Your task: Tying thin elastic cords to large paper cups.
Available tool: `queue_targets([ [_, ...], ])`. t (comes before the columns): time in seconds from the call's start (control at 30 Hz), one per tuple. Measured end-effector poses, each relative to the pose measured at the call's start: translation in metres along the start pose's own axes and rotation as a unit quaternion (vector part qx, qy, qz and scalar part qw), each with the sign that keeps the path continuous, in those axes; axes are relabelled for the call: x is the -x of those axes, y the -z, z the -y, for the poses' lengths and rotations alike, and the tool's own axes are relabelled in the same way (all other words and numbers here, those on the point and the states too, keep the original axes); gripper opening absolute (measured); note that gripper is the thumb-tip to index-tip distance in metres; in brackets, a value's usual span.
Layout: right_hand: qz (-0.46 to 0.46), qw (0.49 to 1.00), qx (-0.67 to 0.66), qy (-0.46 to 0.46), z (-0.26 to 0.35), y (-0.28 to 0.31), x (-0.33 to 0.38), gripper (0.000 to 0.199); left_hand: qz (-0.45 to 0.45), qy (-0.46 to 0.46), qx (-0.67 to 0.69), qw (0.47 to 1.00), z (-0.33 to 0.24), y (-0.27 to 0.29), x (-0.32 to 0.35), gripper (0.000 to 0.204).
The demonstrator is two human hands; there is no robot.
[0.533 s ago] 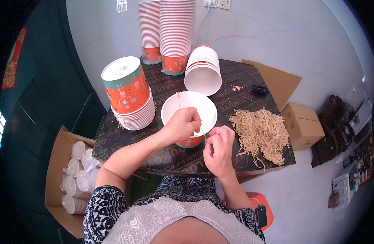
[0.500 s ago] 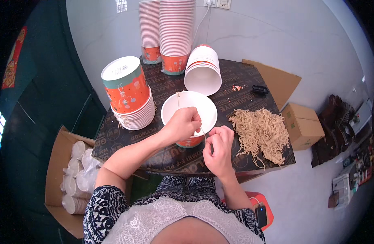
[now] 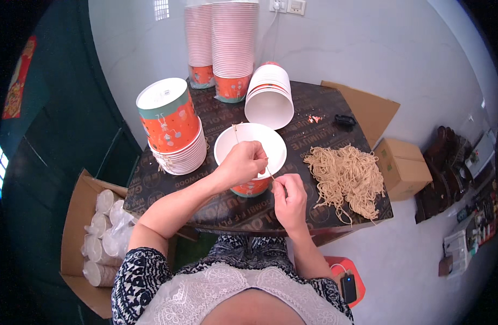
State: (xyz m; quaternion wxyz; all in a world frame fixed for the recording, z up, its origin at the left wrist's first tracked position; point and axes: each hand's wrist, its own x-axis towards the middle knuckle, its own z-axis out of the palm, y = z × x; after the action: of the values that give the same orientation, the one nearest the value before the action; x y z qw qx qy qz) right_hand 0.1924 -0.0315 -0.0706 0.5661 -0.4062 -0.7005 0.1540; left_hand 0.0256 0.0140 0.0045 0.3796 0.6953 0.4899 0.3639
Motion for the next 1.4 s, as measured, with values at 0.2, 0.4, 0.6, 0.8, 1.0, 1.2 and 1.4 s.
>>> queue_targets([
  [0.2,-0.049,0.986,0.09,0.132,0.004,0.004,-0.014,0.007,0.001,-0.055,-0.059,0.997,0.013,0.003,-0.005,0.01],
  [0.4,-0.049,0.993,-0.007,0.106,0.012,0.003,-0.028,0.011,0.024,-0.124,-0.106,0.986,-0.005,0.002,0.009,0.007],
  [0.6,0.016,0.986,-0.163,0.007,-0.001,-0.005,-0.025,0.009,-0.025,-0.197,-0.137,0.971,-0.011,0.0,0.014,0.009],
  [0.8,-0.009,0.99,-0.126,0.058,0.002,-0.006,-0.024,0.009,-0.027,-0.162,-0.134,0.977,-0.007,0.003,0.016,0.011],
  [1.0,-0.043,0.988,-0.117,0.093,-0.002,-0.012,-0.016,0.008,-0.024,-0.194,-0.176,0.965,0.001,0.003,0.022,0.01],
  [1.2,-0.058,0.993,-0.096,0.048,0.001,-0.017,-0.01,0.007,-0.008,-0.215,-0.22,0.951,-0.007,0.004,0.039,0.007],
  [1.4,-0.074,0.989,-0.12,-0.035,0.008,-0.017,-0.007,0.008,-0.002,-0.246,-0.2,0.948,-0.004,0.002,0.047,0.008],
])
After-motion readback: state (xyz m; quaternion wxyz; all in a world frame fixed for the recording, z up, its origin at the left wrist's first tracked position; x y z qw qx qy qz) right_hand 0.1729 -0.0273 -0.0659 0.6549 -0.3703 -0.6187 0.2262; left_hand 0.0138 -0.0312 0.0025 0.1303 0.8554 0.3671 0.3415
